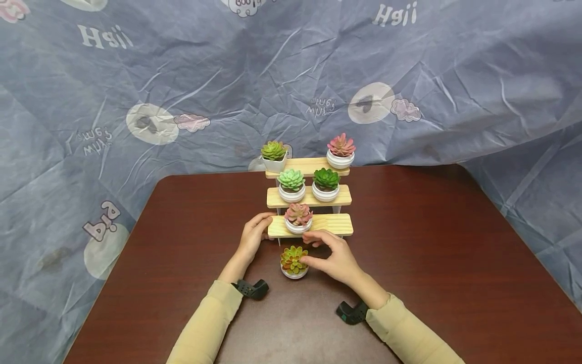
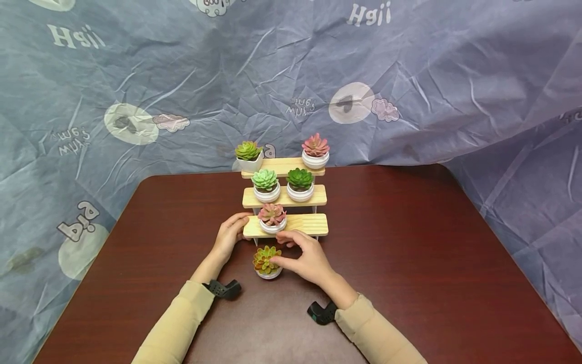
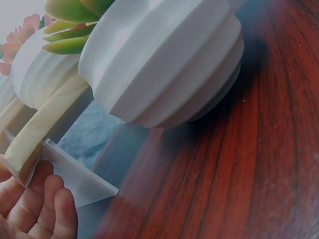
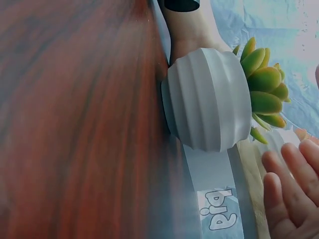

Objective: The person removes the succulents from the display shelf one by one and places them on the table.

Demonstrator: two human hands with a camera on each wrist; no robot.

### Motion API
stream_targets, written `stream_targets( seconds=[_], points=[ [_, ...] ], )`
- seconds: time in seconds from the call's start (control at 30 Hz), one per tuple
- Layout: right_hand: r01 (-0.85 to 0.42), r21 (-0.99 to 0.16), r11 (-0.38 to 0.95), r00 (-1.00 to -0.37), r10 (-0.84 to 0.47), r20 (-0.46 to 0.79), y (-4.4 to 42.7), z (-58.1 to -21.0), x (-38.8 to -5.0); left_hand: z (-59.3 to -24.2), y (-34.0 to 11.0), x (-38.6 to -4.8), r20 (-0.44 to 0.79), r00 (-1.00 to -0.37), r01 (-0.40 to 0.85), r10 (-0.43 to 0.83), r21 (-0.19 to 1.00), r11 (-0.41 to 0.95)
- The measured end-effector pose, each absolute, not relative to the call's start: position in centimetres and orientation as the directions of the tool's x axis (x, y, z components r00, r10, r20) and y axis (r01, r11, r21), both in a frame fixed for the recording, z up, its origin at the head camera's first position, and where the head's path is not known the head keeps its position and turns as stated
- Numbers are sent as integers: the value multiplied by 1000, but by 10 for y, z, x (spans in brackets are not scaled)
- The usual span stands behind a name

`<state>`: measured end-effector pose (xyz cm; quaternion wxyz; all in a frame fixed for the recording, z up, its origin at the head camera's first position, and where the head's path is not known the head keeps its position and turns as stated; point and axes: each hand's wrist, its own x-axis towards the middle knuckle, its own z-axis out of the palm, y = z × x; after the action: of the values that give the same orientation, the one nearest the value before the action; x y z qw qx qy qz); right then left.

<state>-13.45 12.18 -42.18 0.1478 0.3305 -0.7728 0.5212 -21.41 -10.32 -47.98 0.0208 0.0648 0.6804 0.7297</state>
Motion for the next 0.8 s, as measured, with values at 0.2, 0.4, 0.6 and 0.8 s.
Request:
stream_targets(
  seconds=[0.2,0.4,0.6,0.8],
  points=[
    [-646,-714,271,-761,-296,577,121,-419,-138,-486,-104,-218,59,-990,50,126,996,-71],
    [-635,-716,291,-773,-221,595,119,-418,-138,-487,-103,-217,70,-991,63,110,995,-71],
    [-612,-736,290,-789,-159,593,118,-418,-141,-488,-103,-217,87,-990,79,107,993,-82],
    [-581,-755,303,-809,-115,577,116,-417,-144,-488,-102,-218,91,-990,81,110,993,-89]
  ],
)
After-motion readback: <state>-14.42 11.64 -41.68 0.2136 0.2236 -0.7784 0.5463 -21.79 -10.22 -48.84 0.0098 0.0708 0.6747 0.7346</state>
